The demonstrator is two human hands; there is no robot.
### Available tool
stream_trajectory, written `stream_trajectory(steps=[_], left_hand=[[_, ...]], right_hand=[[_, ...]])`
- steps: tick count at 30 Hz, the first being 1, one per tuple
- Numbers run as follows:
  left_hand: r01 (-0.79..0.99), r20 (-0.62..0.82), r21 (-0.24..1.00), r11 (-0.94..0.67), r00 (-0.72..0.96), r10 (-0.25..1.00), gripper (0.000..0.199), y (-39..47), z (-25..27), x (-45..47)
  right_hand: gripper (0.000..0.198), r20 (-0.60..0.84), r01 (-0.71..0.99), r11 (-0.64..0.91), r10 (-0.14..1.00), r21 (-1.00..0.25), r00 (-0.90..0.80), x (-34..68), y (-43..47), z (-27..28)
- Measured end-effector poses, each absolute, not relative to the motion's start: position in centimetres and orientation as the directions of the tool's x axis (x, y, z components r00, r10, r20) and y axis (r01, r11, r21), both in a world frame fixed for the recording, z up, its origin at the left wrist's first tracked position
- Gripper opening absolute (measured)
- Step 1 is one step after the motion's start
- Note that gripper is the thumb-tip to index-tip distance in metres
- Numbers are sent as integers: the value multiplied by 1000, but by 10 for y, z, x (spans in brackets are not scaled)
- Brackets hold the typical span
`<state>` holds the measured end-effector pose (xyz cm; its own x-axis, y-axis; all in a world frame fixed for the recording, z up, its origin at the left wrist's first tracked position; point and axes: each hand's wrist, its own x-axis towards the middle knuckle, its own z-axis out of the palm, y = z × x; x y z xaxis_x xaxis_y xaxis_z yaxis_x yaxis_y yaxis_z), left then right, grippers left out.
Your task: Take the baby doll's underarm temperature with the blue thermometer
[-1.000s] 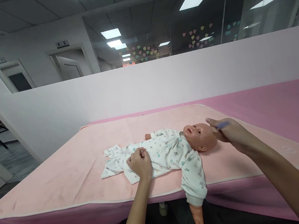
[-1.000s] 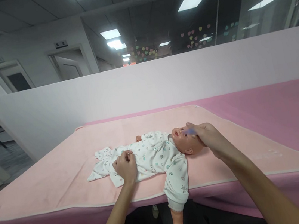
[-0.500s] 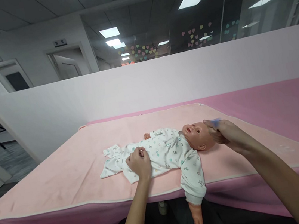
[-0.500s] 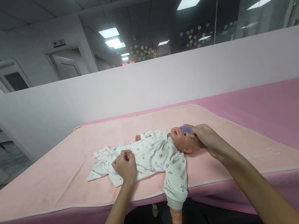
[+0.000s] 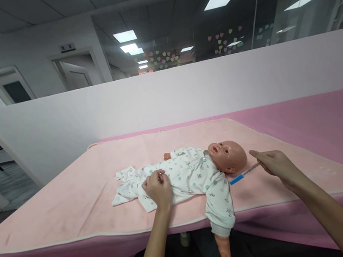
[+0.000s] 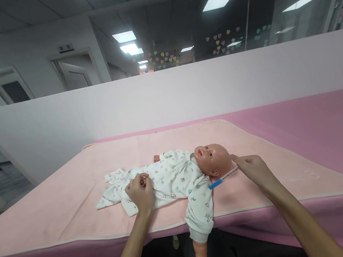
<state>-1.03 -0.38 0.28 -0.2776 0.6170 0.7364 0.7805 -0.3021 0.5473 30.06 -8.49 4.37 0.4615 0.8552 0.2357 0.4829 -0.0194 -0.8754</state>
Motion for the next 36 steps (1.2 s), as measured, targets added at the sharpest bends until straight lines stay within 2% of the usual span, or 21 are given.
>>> stream_trajectory(steps=[2,4,7,9,11,15,17,19,21,24,26,27,31,36], left_hand=[[821,823,470,-323,-277,496,16,-8,-1,-6],[860,907,338,-383,-189,375,17,-14,-5,4],[818,937,47,-574,163,308,17,-20,-1,30],[717,868,-92,-691,398,298,19,-20,9,51],[690,842,-84,-719,435,319,22,-15,21,71],[758,841,126,-640,260,475,22,1,26,92],[760,815,139,-634,276,509,20,7,19,94],[745,804,119,-656,316,504,18,9,10,93],[730,809,105,-675,333,485,17,8,5,91],[725,821,120,-678,311,478,17,2,3,90],[733,830,148,-664,273,486,17,-2,3,88],[741,836,165,-651,245,491,17,-4,2,86],[786,854,248,-567,100,511,17,-7,0,81],[801,848,286,-525,44,529,17,-6,-1,80]], right_hand=[[47,256,624,-111,846,-773,467,317,-80,22],[42,231,755,-248,854,-607,466,327,-75,5],[36,234,823,-439,812,-360,535,328,-68,-11],[27,287,828,-477,783,-295,552,323,-64,-15],[25,321,830,-476,769,-290,553,318,-63,-17],[28,344,820,-494,746,-288,570,318,-61,-17],[31,347,808,-518,730,-281,589,318,-63,-16],[43,403,811,-508,704,-289,584,312,-65,-11],[48,530,855,-400,670,-331,519,295,-66,-3],[38,704,906,-18,623,-423,340,250,-57,13],[25,746,829,248,609,-501,268,216,-44,21],[22,745,774,318,607,-547,277,200,-36,22],[34,645,580,397,698,-711,312,161,-11,13],[31,649,483,475,700,-735,300,161,-8,-3]])
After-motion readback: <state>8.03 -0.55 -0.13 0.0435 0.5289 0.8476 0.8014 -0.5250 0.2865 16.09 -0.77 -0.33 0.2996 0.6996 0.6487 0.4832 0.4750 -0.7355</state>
